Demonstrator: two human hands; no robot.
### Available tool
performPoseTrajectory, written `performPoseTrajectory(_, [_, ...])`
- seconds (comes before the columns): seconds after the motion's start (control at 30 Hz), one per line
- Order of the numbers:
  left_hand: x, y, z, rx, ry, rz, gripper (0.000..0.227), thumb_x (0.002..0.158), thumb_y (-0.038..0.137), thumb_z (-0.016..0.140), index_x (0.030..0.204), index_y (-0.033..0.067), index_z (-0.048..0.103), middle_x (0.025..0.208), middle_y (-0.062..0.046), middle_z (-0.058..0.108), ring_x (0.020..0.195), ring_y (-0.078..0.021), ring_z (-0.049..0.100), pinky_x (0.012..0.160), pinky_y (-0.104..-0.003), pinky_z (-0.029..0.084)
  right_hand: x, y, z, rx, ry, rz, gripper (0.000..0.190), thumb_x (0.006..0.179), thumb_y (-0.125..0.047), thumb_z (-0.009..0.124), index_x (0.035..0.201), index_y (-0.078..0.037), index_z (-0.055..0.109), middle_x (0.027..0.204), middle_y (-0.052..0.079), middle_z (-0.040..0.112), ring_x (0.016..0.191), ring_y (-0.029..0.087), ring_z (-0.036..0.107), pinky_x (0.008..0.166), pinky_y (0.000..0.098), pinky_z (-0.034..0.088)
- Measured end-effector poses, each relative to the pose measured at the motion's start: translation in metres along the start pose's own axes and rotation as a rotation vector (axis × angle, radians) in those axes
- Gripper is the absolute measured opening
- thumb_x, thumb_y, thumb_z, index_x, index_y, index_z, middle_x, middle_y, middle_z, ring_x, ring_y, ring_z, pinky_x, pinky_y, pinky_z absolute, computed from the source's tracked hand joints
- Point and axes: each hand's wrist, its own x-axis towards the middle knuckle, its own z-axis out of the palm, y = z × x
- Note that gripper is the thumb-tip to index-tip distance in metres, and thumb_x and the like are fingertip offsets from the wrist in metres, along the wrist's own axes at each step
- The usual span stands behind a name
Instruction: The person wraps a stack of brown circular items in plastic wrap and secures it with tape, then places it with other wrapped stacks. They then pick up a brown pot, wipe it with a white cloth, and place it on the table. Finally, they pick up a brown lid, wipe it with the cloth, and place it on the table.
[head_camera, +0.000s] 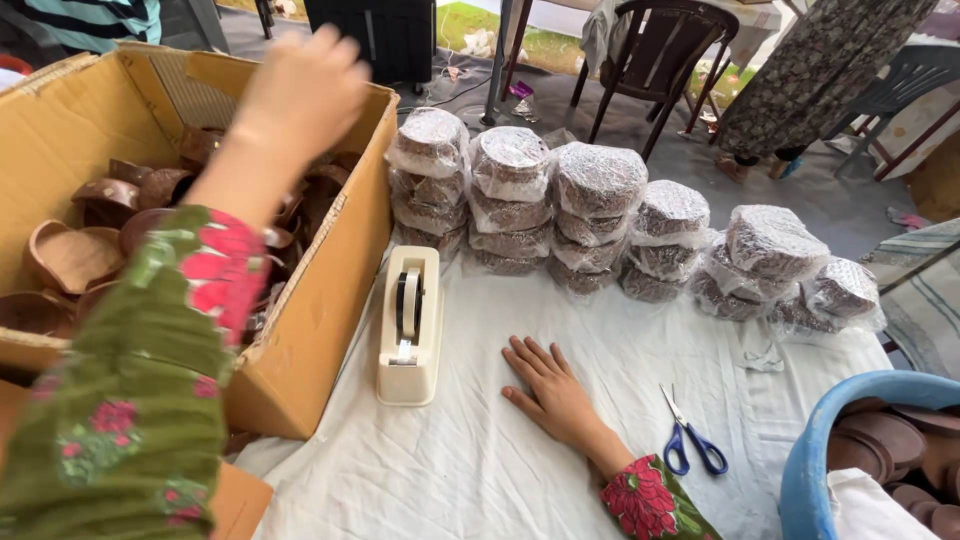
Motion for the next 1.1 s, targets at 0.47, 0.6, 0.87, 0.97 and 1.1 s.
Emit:
performPoseTrajectory(0.47, [-0.309,-0.087,0.298,-0.299,-1.247,-0.855,0.140,0.044,0.076,0.096,0.154,0.0056,0.046,0.156,-0.021,0.047,0.143,-0.0386,0.044,0.111,-0.056,0.040,0.007,-0.002,-0.005,0.038,-0.017,0.002,0.063,0.101,-0.043,0.055,0.153,-0.009,0.044,0.163,0.012,0.036,0.153,0.031,0.025,0.124,0.0510,0.012])
performPoseTrajectory(0.6, [-0.305,-0.066,0.324,-0.365,-1.785,-0.782,0.130,0.051,0.084,0.086,0.155,0.0140,0.052,0.160,-0.014,0.052,0.146,-0.0337,0.047,0.116,-0.049,0.040,0.004,-0.005,-0.008,0.043,-0.002,0.022,0.063,0.100,-0.042,0.056,0.152,-0.009,0.045,0.163,0.013,0.036,0.153,0.032,0.026,0.123,0.0506,0.013])
performPoseTrajectory(0.87, [-0.309,-0.050,0.283,-0.249,-1.476,-1.051,0.154,0.062,0.069,0.093,0.166,0.0221,-0.011,0.169,-0.020,-0.013,0.154,-0.0450,0.012,0.117,-0.061,0.023,0.009,-0.005,-0.011,0.027,0.002,0.010,0.062,0.100,-0.042,0.056,0.152,-0.009,0.045,0.163,0.012,0.036,0.153,0.032,0.026,0.124,0.0507,0.013])
performPoseTrajectory(0.97, [-0.346,-0.071,0.332,-0.240,-1.244,-0.925,0.155,0.056,0.068,0.094,0.168,0.0170,-0.001,0.164,-0.033,0.007,0.146,-0.0530,0.026,0.112,-0.061,0.033,0.008,-0.006,-0.011,0.030,-0.009,0.015,0.062,0.100,-0.042,0.056,0.152,-0.009,0.045,0.164,0.012,0.036,0.153,0.031,0.026,0.124,0.0505,0.013])
performPoseTrajectory(1.1, [-0.316,-0.087,0.320,-0.363,-1.262,-0.928,0.148,0.058,0.065,0.096,0.165,0.0075,0.011,0.163,-0.030,0.029,0.142,-0.0493,0.045,0.112,-0.058,0.044,0.011,-0.005,-0.010,0.068,-0.033,0.041,0.062,0.100,-0.042,0.057,0.152,-0.011,0.045,0.163,0.010,0.037,0.152,0.030,0.026,0.123,0.0506,0.012])
